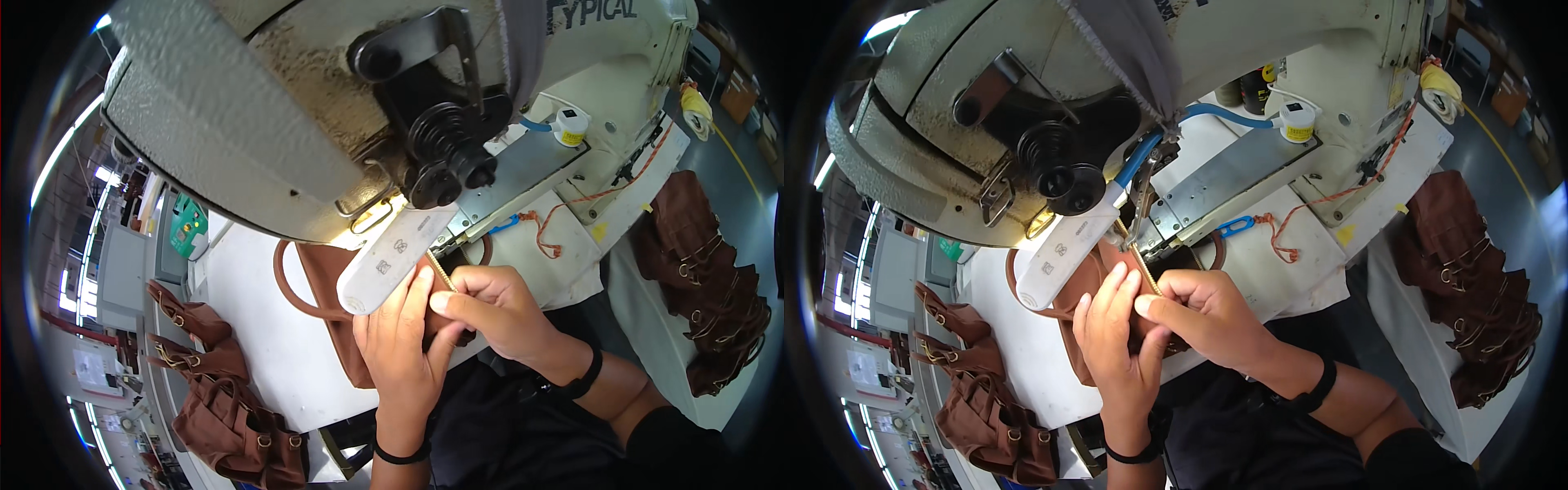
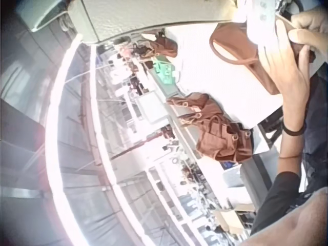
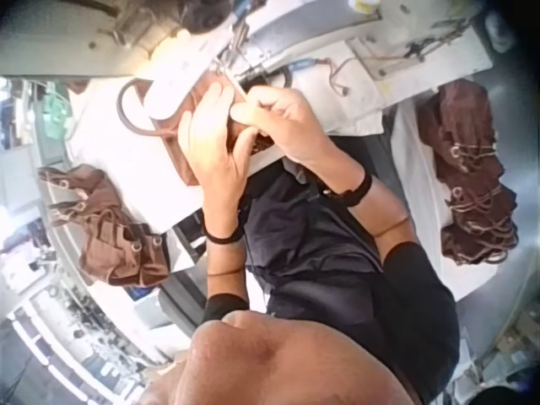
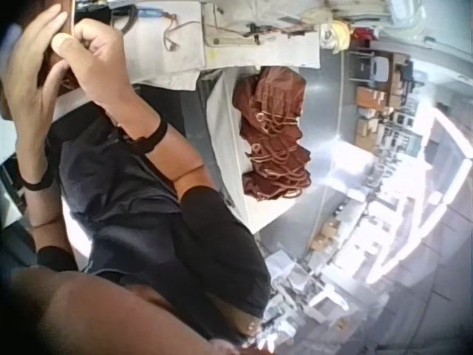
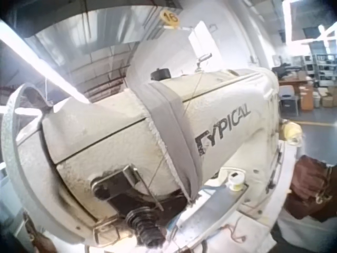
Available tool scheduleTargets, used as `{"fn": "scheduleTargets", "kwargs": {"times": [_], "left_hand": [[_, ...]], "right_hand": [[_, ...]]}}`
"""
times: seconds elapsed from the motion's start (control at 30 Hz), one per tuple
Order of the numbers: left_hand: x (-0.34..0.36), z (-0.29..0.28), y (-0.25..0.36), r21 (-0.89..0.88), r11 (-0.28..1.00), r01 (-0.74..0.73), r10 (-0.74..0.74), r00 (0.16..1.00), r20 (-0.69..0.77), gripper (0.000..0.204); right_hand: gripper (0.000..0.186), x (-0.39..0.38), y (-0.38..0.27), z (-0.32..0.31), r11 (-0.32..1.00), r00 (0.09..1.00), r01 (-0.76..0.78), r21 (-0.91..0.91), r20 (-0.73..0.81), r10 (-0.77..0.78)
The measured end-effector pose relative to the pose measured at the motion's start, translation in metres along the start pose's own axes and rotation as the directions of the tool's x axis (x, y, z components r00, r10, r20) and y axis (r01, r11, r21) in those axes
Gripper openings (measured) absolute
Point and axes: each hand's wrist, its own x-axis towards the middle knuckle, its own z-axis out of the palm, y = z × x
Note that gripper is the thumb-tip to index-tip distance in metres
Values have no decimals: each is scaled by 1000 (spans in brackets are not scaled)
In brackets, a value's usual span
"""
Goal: The person operates an industrial sewing machine to stitch a zipper onto a brown leather handbag. They guide the bag under the needle, align the zipper, and sew along the edge. The person also attaches a small leather tag to the bag using the machine.
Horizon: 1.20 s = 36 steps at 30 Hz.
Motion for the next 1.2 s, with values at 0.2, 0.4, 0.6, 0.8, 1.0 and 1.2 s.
{"fn": "scheduleTargets", "kwargs": {"times": [0.2, 0.4, 0.6, 0.8, 1.0, 1.2], "left_hand": [[6, 13, -20, -23, 1000, -4, 2, 995, -100, 61], [19, 20, -27, -60, 997, 45, -53, 987, -153, 56], [12, 25, -25, -38, 999, 23, -32, 964, -265, 53], [3, 41, -17, 59, 995, 82, -52, 918, -394, 55], [20, 33, -30, 68, 998, -15, 44, 894, -446, 44], [26, 25, -30, 8, 981, -193, 178, 888, -424, 30]], "right_hand": [[26, 17, -4, 3, 993, 998, 3, -119, -66, -10], [27, 34, 2, 13, 956, 959, 121, -269, -216, -182], [20, 33, 3, 22, 972, 946, 100, -212, -283, -159], [24, 28, -1, 21, 961, 957, 74, -267, -251, -143], [28, 21, -12, 6, 964, 980, -5, -267, -195, -49], [20, 23, -14, 1, 991, 992, -69, -118, -117, 55]]}}
